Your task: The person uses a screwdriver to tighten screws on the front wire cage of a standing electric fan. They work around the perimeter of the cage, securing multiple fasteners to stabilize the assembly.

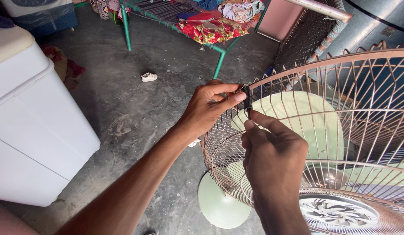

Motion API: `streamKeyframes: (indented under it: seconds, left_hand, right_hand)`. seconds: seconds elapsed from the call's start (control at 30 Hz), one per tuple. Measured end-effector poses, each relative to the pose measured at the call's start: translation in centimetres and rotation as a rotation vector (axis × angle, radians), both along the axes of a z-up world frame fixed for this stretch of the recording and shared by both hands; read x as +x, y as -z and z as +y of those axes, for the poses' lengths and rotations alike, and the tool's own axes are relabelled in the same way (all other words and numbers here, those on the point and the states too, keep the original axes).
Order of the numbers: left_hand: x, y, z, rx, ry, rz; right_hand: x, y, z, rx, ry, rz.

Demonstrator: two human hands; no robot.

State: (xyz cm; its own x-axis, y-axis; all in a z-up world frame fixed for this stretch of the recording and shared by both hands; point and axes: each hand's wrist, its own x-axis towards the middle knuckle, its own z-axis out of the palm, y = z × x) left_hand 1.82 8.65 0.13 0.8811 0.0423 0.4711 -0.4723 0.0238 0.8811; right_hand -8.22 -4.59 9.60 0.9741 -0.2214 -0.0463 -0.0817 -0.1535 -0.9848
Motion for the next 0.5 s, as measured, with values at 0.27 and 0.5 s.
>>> streamKeyframes:
  seconds: [0.27,0.5]
  left_hand:
    - [-0.6,-0.5,-0.1,-0.042,0.015,0.009]
    - [-1.1,-0.5,-0.3,0.004,-0.025,-0.038]
  right_hand:
    - [0.4,-0.3,-1.3,-0.089,-0.049,0.138]
    - [-0.1,0.0,-0.7,-0.235,0.076,0.066]
